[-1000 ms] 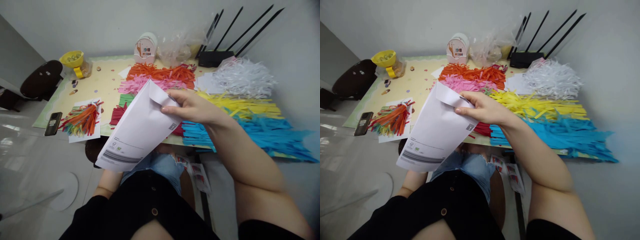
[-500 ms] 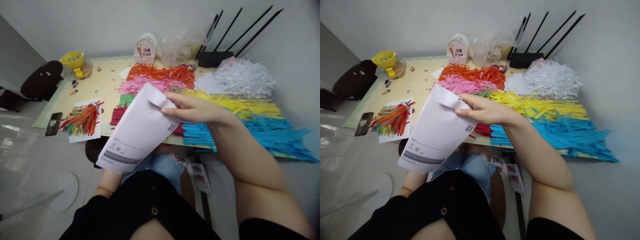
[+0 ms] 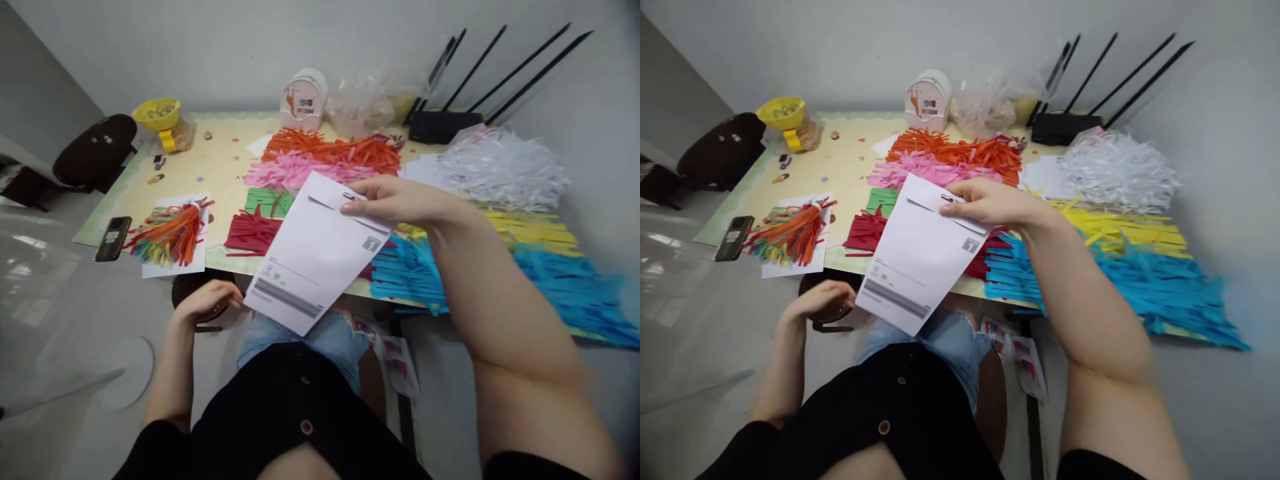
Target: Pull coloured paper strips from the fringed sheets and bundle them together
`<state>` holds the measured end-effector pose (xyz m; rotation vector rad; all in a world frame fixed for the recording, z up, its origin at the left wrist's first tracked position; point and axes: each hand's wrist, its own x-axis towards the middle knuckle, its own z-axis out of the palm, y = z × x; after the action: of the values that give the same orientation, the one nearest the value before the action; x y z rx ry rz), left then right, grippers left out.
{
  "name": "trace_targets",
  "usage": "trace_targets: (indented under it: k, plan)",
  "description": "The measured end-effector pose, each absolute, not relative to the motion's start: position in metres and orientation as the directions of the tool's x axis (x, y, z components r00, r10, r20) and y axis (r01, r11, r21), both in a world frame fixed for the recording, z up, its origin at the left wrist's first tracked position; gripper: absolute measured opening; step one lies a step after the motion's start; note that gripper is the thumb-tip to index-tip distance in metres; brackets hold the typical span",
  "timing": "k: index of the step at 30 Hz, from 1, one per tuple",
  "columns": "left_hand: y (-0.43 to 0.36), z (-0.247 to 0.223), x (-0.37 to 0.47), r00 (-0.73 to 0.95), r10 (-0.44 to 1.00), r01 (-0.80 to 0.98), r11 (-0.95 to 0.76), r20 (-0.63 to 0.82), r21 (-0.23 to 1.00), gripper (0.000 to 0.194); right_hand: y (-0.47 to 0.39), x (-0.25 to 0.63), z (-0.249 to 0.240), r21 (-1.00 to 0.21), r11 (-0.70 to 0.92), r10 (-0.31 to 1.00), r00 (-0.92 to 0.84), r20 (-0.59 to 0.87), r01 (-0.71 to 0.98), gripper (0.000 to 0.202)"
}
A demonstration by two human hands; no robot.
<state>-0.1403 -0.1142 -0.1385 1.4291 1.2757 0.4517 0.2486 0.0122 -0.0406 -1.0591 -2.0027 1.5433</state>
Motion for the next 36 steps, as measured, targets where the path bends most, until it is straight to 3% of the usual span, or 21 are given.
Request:
trace_targets:
  k: [4,5,7,9,12,18,22,24,27,30,33,36]
  plan:
    - [-0.1,-0.118,-0.129,0.029,0.997,0.297,0.056,-0.068,0.953,0.06,0.012,0.186,-0.051,-0.764,0.457,0.619,-0.78,-0.094,0.455,0.025]
    - [-0.097,-0.113,-0.121,0.016,1.0,0.244,0.017,-0.021,0.97,0.068,0.006,0.165,-0.053,-0.695,0.547,0.585,-0.807,-0.081,0.466,0.02]
    - [-0.095,-0.11,-0.106,0.005,0.999,0.203,0.034,-0.035,0.979,0.066,-0.008,0.129,-0.056,-0.59,0.655,0.543,-0.837,-0.068,0.473,0.018]
    - [-0.1,-0.114,-0.102,-0.046,0.993,0.204,0.111,-0.104,0.973,0.057,-0.017,0.107,-0.062,-0.589,0.674,0.503,-0.861,-0.077,0.446,0.018]
    - [-0.117,-0.129,-0.119,-0.127,0.984,0.218,0.153,-0.128,0.964,0.049,-0.018,0.095,-0.08,-0.695,0.62,0.409,-0.906,-0.11,0.364,0.027]
    - [-0.149,-0.147,-0.176,0.034,0.973,0.338,0.202,-0.226,0.919,0.045,-0.024,0.063,-0.131,-0.783,0.55,0.349,-0.932,-0.1,0.29,0.036]
    - [-0.159,-0.143,-0.211,0.035,0.984,0.496,0.135,-0.175,0.858,0.043,-0.023,0.032,-0.151,-0.834,0.474,0.271,-0.948,-0.17,0.284,0.042]
    - [-0.157,-0.141,-0.227,0.12,0.969,0.555,0.115,-0.216,0.824,0.044,-0.011,0.016,-0.157,-0.834,0.459,0.311,-0.935,-0.173,0.307,0.046]
    - [-0.141,-0.14,-0.243,0.272,0.914,0.653,0.055,-0.301,0.755,0.045,0.01,-0.014,-0.168,-0.698,0.607,0.488,-0.871,-0.051,0.381,0.042]
    - [-0.113,-0.146,-0.247,0.33,0.891,0.783,-0.074,-0.312,0.617,0.036,0.024,-0.044,-0.185,-0.516,0.775,0.429,-0.903,0.006,0.364,0.044]
    - [-0.088,-0.155,-0.244,0.31,0.885,0.884,-0.134,-0.348,0.447,0.031,0.035,-0.052,-0.2,-0.471,0.818,0.362,-0.932,-0.026,0.33,0.043]
    - [-0.076,-0.166,-0.245,0.306,0.874,0.911,-0.155,-0.377,0.382,0.032,0.049,-0.038,-0.204,-0.43,0.829,0.378,-0.925,-0.041,0.358,0.043]
